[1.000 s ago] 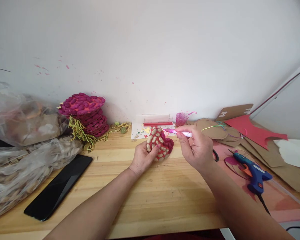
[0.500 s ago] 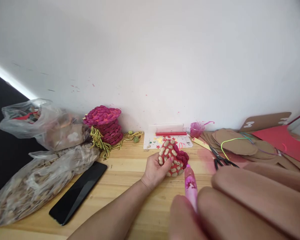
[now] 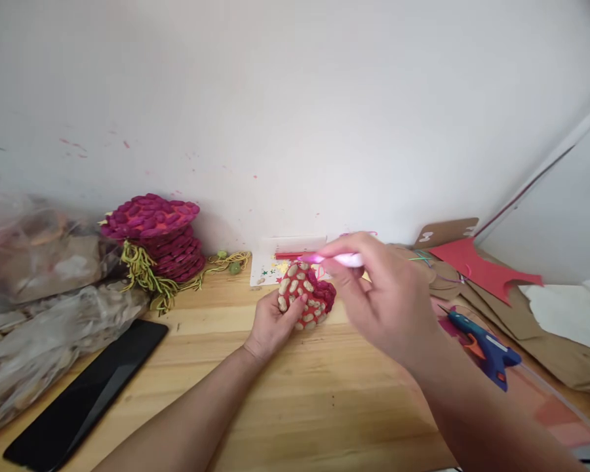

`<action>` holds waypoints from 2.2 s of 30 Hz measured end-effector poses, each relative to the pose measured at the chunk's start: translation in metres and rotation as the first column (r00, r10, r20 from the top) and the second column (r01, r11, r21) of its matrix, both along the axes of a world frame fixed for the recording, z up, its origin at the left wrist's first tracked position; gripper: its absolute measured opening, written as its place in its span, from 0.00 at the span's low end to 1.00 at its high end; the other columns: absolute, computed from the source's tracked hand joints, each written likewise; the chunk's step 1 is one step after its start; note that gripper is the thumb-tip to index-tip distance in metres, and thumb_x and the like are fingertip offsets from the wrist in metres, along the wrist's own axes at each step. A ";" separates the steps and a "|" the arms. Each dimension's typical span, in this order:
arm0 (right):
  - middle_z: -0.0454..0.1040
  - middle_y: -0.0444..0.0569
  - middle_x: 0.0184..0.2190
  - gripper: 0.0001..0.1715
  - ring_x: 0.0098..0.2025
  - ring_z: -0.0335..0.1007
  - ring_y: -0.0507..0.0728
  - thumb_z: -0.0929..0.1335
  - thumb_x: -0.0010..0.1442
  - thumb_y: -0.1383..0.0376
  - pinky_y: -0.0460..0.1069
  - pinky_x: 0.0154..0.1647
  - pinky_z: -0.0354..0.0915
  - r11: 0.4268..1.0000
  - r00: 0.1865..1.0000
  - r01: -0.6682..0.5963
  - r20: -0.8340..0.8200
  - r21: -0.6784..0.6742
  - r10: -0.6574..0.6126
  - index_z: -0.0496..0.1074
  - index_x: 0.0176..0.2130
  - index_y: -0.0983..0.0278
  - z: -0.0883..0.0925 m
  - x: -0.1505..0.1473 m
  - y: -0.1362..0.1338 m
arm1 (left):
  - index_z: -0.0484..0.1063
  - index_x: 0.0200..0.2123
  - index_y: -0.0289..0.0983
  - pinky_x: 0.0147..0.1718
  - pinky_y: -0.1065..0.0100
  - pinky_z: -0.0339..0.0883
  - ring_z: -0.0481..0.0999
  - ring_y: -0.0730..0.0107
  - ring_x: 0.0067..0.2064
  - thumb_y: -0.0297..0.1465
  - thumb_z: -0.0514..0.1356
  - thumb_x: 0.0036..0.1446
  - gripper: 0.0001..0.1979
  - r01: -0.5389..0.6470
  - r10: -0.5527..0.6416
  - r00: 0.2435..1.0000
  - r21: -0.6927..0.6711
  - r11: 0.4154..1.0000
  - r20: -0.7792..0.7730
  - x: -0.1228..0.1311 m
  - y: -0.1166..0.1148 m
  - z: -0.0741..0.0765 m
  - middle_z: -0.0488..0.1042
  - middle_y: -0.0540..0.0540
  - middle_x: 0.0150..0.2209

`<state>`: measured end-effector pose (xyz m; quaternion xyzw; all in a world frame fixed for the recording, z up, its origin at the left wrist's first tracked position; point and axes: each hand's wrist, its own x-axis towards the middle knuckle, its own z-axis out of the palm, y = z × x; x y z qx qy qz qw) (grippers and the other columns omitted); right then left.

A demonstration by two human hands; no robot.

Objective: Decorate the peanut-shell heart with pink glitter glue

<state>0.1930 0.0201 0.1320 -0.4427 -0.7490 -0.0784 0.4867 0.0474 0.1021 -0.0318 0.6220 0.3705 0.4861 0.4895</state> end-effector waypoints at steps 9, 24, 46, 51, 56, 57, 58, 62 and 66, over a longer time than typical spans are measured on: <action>0.70 0.39 0.23 0.15 0.24 0.66 0.49 0.72 0.63 0.54 0.45 0.25 0.65 0.994 0.681 -0.098 -0.731 -0.041 0.037 0.70 0.38 0.62 -0.093 0.040 0.048 | 0.79 0.36 0.34 0.37 0.67 0.74 0.79 0.65 0.35 0.43 0.64 0.60 0.16 0.026 -0.024 0.999 0.062 0.998 -0.041 -0.001 0.002 -0.003 0.83 0.43 0.35; 0.78 0.48 0.36 0.06 0.37 0.76 0.55 0.70 0.66 0.62 0.52 0.40 0.72 0.998 0.927 0.057 -0.371 0.001 -0.053 0.72 0.43 0.60 -0.104 0.032 0.031 | 0.80 0.36 0.36 0.35 0.71 0.69 0.76 0.69 0.32 0.38 0.61 0.63 0.12 0.025 0.031 0.979 0.271 0.962 -0.199 -0.003 0.000 0.001 0.80 0.46 0.33; 0.79 0.46 0.38 0.09 0.38 0.77 0.54 0.71 0.65 0.69 0.50 0.40 0.72 0.995 0.963 0.050 -0.267 0.090 -0.025 0.72 0.45 0.59 -0.096 0.031 0.025 | 0.78 0.36 0.37 0.36 0.68 0.68 0.76 0.68 0.34 0.34 0.60 0.65 0.09 0.024 0.115 0.952 0.447 0.894 -0.283 -0.006 0.009 0.000 0.78 0.45 0.33; 0.79 0.44 0.37 0.11 0.37 0.77 0.53 0.71 0.63 0.71 0.48 0.39 0.72 0.985 0.981 0.070 -0.190 0.160 -0.039 0.72 0.45 0.59 -0.088 0.030 0.020 | 0.77 0.37 0.37 0.34 0.69 0.66 0.74 0.69 0.32 0.33 0.61 0.64 0.07 0.015 0.191 0.924 0.530 0.848 -0.331 -0.010 0.012 0.002 0.75 0.47 0.31; 0.79 0.45 0.37 0.11 0.36 0.76 0.53 0.71 0.64 0.71 0.49 0.38 0.72 0.992 0.958 0.055 -0.286 0.111 -0.021 0.72 0.45 0.59 -0.090 0.034 0.021 | 0.76 0.36 0.38 0.32 0.71 0.64 0.72 0.71 0.31 0.32 0.60 0.65 0.06 0.040 0.219 0.902 0.578 0.815 -0.371 -0.013 0.013 0.005 0.73 0.49 0.30; 0.78 0.45 0.37 0.10 0.35 0.76 0.53 0.71 0.64 0.70 0.49 0.38 0.72 0.994 0.956 0.039 -0.292 0.102 -0.008 0.72 0.45 0.59 -0.090 0.034 0.021 | 0.76 0.36 0.38 0.32 0.71 0.64 0.72 0.71 0.31 0.32 0.60 0.65 0.06 0.044 0.219 0.901 0.581 0.812 -0.374 -0.014 0.013 0.005 0.72 0.49 0.30; 0.78 0.45 0.36 0.10 0.35 0.76 0.53 0.71 0.64 0.70 0.49 0.37 0.71 0.995 0.957 0.029 -0.292 0.094 -0.001 0.72 0.45 0.59 -0.090 0.034 0.021 | 0.76 0.36 0.38 0.32 0.71 0.64 0.72 0.71 0.31 0.32 0.60 0.65 0.06 0.044 0.218 0.902 0.582 0.812 -0.373 -0.014 0.013 0.005 0.72 0.50 0.30; 0.78 0.45 0.35 0.08 0.35 0.75 0.53 0.71 0.64 0.69 0.50 0.37 0.70 0.996 0.952 0.063 -0.304 0.064 -0.041 0.72 0.44 0.59 -0.090 0.036 0.021 | 0.75 0.34 0.38 0.33 0.71 0.64 0.72 0.71 0.32 0.31 0.61 0.64 0.06 0.014 0.229 0.909 0.574 0.819 -0.348 -0.013 0.013 0.004 0.72 0.50 0.30; 0.78 0.46 0.36 0.07 0.35 0.75 0.54 0.70 0.65 0.68 0.51 0.37 0.70 0.998 0.943 0.043 -0.331 0.037 -0.029 0.72 0.44 0.59 -0.090 0.037 0.020 | 0.75 0.33 0.38 0.32 0.71 0.63 0.71 0.71 0.31 0.32 0.61 0.65 0.07 0.028 0.216 0.909 0.568 0.823 -0.356 -0.013 0.013 0.004 0.70 0.50 0.28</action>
